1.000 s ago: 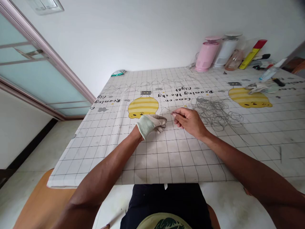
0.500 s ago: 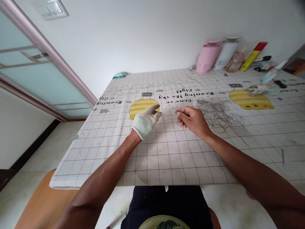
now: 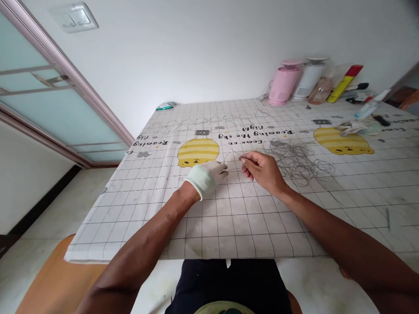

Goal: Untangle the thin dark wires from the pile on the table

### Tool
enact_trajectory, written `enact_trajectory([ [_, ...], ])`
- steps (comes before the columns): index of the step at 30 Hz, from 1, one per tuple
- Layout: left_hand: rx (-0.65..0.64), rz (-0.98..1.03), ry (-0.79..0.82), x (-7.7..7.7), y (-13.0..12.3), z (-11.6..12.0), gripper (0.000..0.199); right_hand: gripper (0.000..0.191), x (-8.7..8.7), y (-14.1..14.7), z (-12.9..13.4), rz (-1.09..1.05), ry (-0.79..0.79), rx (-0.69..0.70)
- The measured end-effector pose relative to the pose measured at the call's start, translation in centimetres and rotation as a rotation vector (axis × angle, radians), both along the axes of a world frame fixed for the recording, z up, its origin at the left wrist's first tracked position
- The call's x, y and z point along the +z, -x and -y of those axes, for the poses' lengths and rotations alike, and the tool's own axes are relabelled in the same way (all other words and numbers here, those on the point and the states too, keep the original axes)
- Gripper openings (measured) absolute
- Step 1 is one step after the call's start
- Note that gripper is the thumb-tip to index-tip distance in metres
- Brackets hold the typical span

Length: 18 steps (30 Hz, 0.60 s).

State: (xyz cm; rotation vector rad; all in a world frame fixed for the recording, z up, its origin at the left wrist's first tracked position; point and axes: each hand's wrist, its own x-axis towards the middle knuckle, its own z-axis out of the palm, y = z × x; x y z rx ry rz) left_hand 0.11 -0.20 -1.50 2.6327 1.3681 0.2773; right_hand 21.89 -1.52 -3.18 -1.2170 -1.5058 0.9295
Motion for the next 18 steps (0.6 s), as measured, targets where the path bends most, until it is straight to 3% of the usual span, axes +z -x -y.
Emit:
enact_trajectory([
  [3, 0.123, 0.086, 0.019, -0.4, -0.3, 0.1, 0.025, 0.029, -0.3, -0.1, -0.2, 0.01, -0.003, 0.001],
  [5, 0.223, 0.189, 0.035, -0.2, -0.5, 0.3, 0.032, 0.027, -0.2, -0.5, -0.5, 0.034, -0.011, -0.027],
  [7, 0.287, 0.289, 0.006, 0.2, -0.7, 0.5, 0.044, 0.026, 0.2, -1.4, -1.0, 0.062, -0.027, -0.063],
  [10, 0.343, 0.365, -0.034, 0.7, -0.7, 0.7, 0.046, 0.024, 1.4, -3.9, -2.8, 0.117, -0.024, -0.111],
  [14, 0.359, 0.38, 0.024, 0.0, -0.9, 0.4, 0.04, 0.019, 3.0, -8.8, -7.6, 0.257, -0.004, -0.228],
  [18, 0.348, 0.354, 0.056, -1.1, -1.4, 0.2, 0.037, 0.011, 3.2, -12.9, -14.2, 0.312, 0.062, -0.337],
])
